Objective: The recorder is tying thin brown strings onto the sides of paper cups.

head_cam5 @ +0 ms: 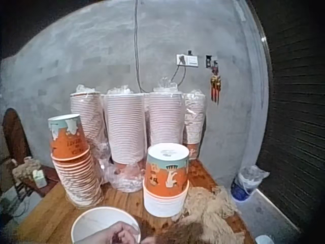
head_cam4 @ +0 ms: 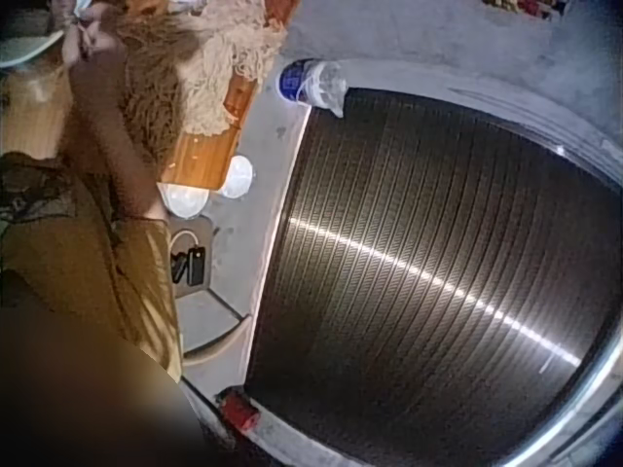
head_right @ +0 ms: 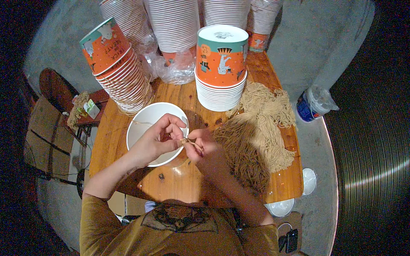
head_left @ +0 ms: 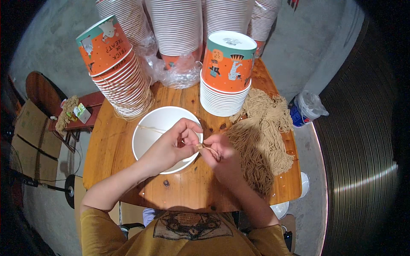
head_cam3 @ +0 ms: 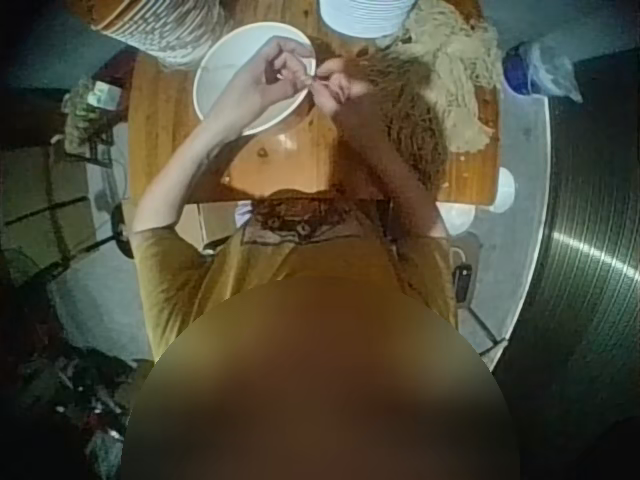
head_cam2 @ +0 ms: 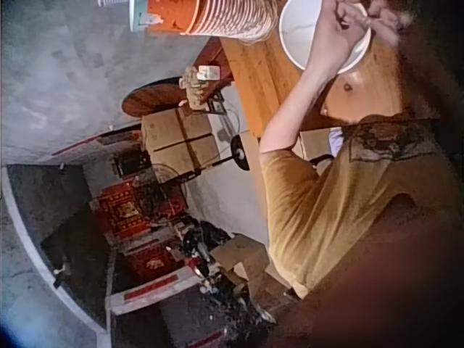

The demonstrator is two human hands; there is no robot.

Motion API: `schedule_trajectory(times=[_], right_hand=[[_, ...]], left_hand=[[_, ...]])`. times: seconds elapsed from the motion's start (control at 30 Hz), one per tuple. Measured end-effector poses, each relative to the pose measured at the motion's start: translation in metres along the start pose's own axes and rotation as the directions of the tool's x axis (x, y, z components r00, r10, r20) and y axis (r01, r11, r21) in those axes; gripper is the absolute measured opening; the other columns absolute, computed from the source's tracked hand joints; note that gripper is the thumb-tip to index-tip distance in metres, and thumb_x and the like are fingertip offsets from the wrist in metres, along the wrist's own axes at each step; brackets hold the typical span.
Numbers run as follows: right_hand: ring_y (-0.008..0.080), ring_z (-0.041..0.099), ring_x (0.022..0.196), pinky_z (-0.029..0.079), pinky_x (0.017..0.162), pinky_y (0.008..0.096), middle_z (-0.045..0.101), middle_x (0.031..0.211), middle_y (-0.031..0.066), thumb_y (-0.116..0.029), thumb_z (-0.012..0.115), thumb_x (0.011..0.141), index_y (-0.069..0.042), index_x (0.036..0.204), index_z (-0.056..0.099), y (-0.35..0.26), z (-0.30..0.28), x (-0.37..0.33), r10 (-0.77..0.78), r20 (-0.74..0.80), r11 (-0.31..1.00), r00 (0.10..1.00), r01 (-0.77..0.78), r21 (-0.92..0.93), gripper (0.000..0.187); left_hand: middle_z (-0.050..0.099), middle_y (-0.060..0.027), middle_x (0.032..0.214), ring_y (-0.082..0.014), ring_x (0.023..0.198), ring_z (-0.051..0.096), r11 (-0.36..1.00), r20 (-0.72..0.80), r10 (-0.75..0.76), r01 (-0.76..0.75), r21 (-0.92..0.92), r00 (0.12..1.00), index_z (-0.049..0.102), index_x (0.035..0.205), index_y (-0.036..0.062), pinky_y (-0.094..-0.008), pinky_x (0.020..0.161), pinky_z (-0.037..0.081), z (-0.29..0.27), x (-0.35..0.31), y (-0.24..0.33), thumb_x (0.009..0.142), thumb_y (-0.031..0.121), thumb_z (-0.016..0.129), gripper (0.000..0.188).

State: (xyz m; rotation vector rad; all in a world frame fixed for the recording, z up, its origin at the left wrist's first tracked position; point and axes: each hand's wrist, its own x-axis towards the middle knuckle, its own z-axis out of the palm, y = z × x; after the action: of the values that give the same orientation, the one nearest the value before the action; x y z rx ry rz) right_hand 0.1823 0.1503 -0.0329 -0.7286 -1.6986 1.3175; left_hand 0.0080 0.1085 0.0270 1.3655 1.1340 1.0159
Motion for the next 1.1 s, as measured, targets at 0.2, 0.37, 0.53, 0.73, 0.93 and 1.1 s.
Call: schedule_trajectory(times=[0.2,0.37,0.53,0.73,0.93,1.1], right_hand=[[0.0135,0.057,0.056,0.044,0.051,0.0284,0.060,0.069,0.0050,-0.005,0.068,0.080,-0.007,0.097,0.060,-0.008,0.002,-0.001,-0.345,-0.027,0.830,0.938,0.292,-0.475,0.018],[0.0298,0.066,0.070,0.053,0.060,0.0389,0.065,0.078,0.0115,-0.012,0.068,0.081,-0.013,0.098,0.057,-0.008,0.001,-0.002,-0.331,-0.016,0.821,0.944,0.280,-0.498,0.020],[0.0292,0.066,0.069,0.053,0.060,0.0377,0.065,0.078,0.0115,-0.011,0.067,0.082,-0.011,0.095,0.059,-0.011,0.003,-0.003,-0.295,-0.066,0.865,0.953,0.237,-0.442,0.015],[0.0282,0.066,0.070,0.052,0.061,0.0360,0.065,0.079,0.0118,-0.011,0.065,0.083,-0.009,0.093,0.061,-0.012,0.002,-0.004,-0.194,-0.080,0.918,0.978,0.152,-0.367,0.011],[0.0282,0.066,0.071,0.052,0.063,0.0364,0.065,0.080,0.0116,-0.011,0.065,0.083,-0.008,0.093,0.061,-0.008,0.000,-0.005,-0.175,-0.067,0.897,0.982,0.131,-0.423,0.011],[0.0286,0.065,0.070,0.052,0.063,0.0369,0.065,0.080,0.0119,-0.011,0.065,0.083,-0.008,0.093,0.061,-0.008,0.000,-0.005,-0.190,-0.062,0.892,0.980,0.146,-0.428,0.011]], left_hand=[[0.049,0.0022,0.087,-0.0061,0.083,0.049,0.999,-0.007,0.020,-0.020,0.030,1.000,0.043,0.114,0.0048,-0.0207,0.079,0.041,0.001,0.000,-0.001,0.086,-0.001,0.060,0.033],[0.049,0.0021,0.085,-0.0058,0.080,0.048,0.990,-0.021,0.067,-0.064,0.129,0.997,0.044,0.113,0.0050,-0.0210,0.077,0.041,0.004,-0.002,0.000,0.086,-0.001,0.058,0.031],[0.049,0.0009,0.084,-0.0066,0.078,0.047,0.956,-0.024,0.087,-0.076,0.282,0.996,0.044,0.113,0.0044,-0.0231,0.073,0.042,0.007,-0.006,0.003,0.088,0.001,0.057,0.029],[0.050,-0.0033,0.083,-0.0115,0.075,0.050,0.934,-0.026,0.069,-0.056,0.353,0.997,0.044,0.107,0.0030,-0.0266,0.071,0.044,0.006,-0.007,0.005,0.091,0.006,0.056,0.021],[0.054,-0.0143,0.087,-0.0285,0.081,0.057,0.828,-0.043,0.028,0.001,0.561,0.999,0.046,0.101,0.0005,-0.0348,0.073,0.046,0.005,-0.011,0.008,0.091,0.007,0.054,0.015],[0.053,-0.0185,0.092,-0.0359,0.087,0.056,0.681,0.025,0.228,-0.178,0.710,0.973,0.052,0.096,0.0004,-0.0412,0.076,0.046,0.004,-0.011,0.003,0.086,0.007,0.056,0.012]])
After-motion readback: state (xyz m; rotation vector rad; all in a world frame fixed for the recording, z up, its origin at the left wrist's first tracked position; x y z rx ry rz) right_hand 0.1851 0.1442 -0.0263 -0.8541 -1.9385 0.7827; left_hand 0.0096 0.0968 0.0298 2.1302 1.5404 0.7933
